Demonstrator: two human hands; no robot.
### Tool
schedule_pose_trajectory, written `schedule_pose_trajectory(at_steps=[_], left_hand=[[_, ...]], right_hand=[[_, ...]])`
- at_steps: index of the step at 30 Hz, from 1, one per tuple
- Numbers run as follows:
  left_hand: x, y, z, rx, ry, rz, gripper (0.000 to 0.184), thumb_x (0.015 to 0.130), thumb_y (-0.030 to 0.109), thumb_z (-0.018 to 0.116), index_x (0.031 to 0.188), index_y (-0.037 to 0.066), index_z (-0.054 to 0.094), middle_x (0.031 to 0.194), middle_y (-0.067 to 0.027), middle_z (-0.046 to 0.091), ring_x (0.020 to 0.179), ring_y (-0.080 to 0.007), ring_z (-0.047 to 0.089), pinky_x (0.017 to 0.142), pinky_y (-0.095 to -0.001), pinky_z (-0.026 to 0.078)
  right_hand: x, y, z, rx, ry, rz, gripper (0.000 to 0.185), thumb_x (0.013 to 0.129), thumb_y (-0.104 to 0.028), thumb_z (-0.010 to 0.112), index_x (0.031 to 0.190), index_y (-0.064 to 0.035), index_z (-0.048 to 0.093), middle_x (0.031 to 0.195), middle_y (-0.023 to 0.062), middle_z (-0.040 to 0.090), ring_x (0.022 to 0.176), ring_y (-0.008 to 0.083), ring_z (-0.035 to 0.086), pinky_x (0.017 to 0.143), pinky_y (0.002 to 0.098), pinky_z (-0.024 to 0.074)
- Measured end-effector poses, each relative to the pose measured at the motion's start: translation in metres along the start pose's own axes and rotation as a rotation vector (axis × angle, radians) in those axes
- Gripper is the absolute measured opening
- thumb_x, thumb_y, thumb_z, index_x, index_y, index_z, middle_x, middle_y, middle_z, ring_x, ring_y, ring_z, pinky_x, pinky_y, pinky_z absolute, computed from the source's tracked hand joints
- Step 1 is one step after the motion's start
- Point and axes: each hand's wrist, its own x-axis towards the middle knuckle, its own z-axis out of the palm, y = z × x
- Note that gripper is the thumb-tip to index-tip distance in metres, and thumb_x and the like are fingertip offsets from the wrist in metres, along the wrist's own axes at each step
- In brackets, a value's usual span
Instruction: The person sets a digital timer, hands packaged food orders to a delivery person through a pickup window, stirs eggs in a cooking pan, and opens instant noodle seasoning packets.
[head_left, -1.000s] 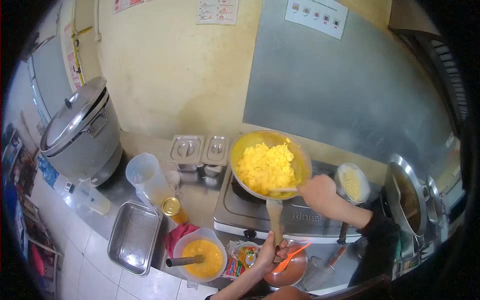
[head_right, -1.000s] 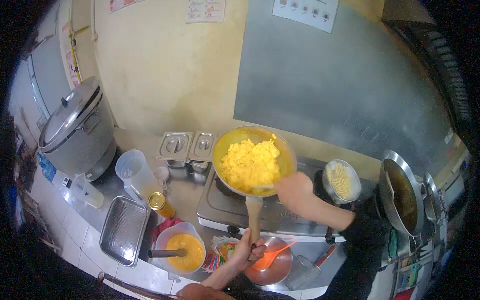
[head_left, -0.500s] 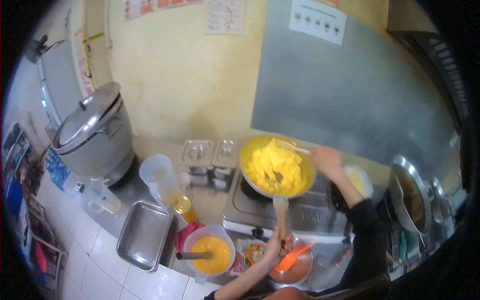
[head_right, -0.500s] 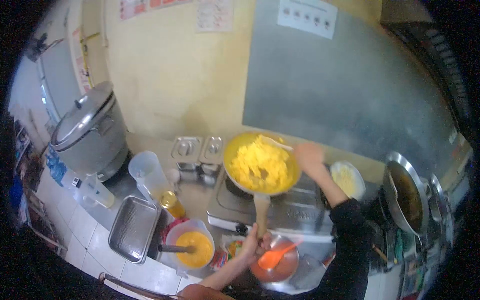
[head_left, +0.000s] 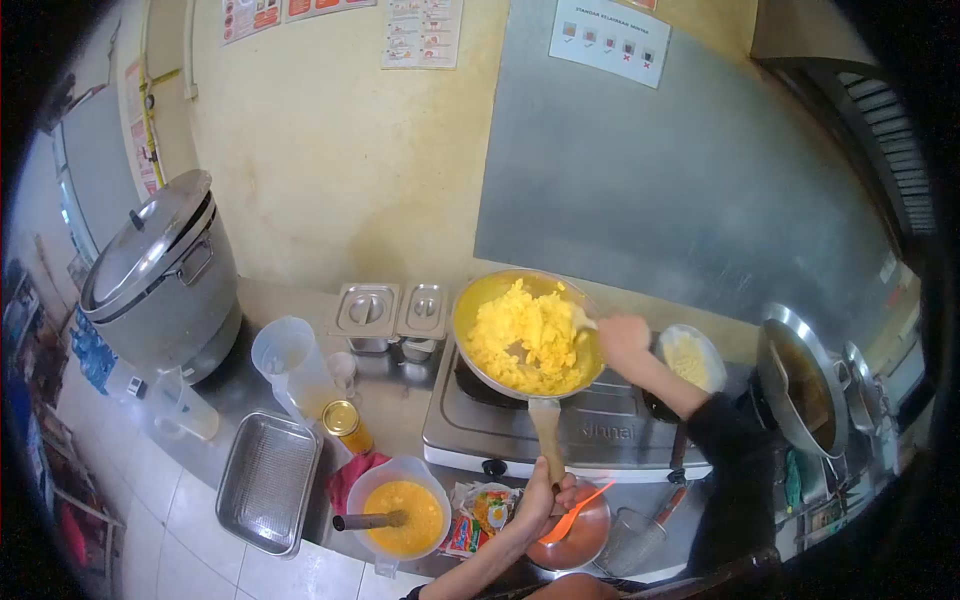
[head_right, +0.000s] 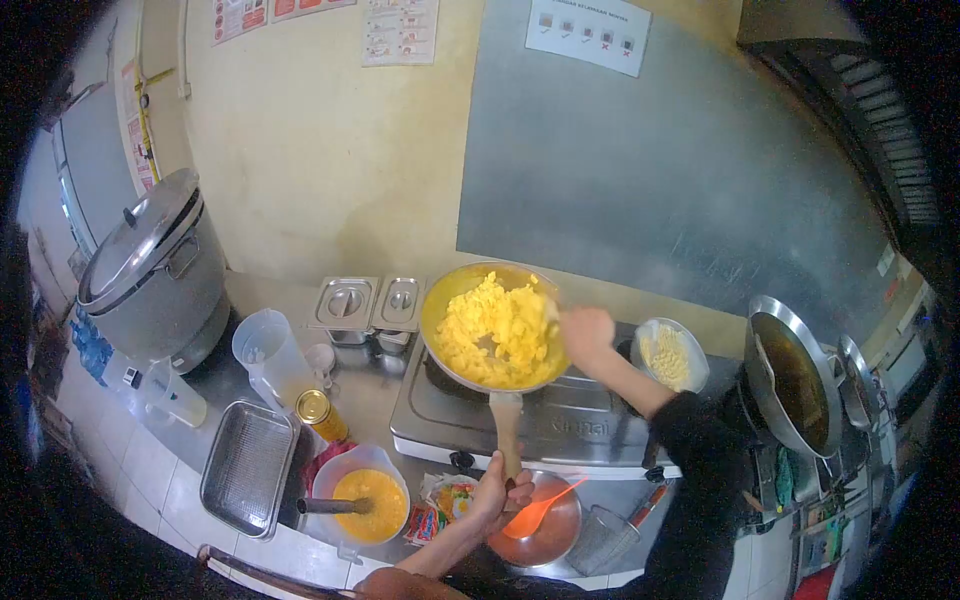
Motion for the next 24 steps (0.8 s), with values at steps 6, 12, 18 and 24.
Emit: schedule_pose_trajectory(at_steps=[6, 12, 18, 24], left_hand=[[0.002, 0.004, -0.008, 0.078, 0.001, -0.086, 0.040, 0.092, 0.046, 0.015, 0.108, 0.016, 0.036, 0.067, -0.0003, 0.040, 0.050, -0.0104, 0.035, 0.049, -0.0248, 0.033], [0.002, 0.001, -0.005, 0.125, 0.019, -0.036, 0.040, 0.093, 0.045, 0.014, 0.100, 0.013, 0.036, 0.070, -0.0016, 0.043, 0.052, -0.0124, 0.039, 0.050, -0.0273, 0.036], [-0.003, 0.018, -0.008, 0.191, 0.018, -0.091, 0.045, 0.091, 0.050, 0.016, 0.113, 0.015, 0.032, 0.064, 0.0003, 0.037, 0.048, -0.0099, 0.033, 0.046, -0.0236, 0.033], [-0.014, 0.041, 0.004, 0.272, 0.093, -0.208, 0.047, 0.091, 0.050, 0.017, 0.123, 0.018, 0.028, 0.064, 0.0010, 0.035, 0.046, -0.0084, 0.033, 0.045, -0.0241, 0.036]], right_hand=[[0.023, 0.013, -0.008, 0.109, 0.200, -0.188, 0.012, 0.072, -0.016, 0.054, 0.071, -0.0099, 0.065, 0.067, 0.0082, 0.060, 0.062, 0.0238, 0.062, 0.053, 0.0360, 0.0483], [-0.009, 0.045, -0.024, -0.068, 0.090, 0.004, 0.014, 0.070, -0.013, 0.057, 0.081, -0.0139, 0.065, 0.081, 0.0096, 0.059, 0.067, 0.0251, 0.061, 0.056, 0.0366, 0.0478], [0.117, 0.035, 0.046, 0.282, 0.278, -0.281, 0.021, 0.074, -0.024, 0.059, 0.094, -0.0225, 0.065, 0.079, 0.0057, 0.057, 0.072, 0.0230, 0.058, 0.060, 0.0365, 0.0447], [0.158, -0.008, -0.001, 0.258, 0.119, -0.696, 0.021, 0.075, -0.022, 0.057, 0.094, -0.0281, 0.064, 0.082, -0.0019, 0.054, 0.083, 0.0135, 0.051, 0.075, 0.0353, 0.0375]])
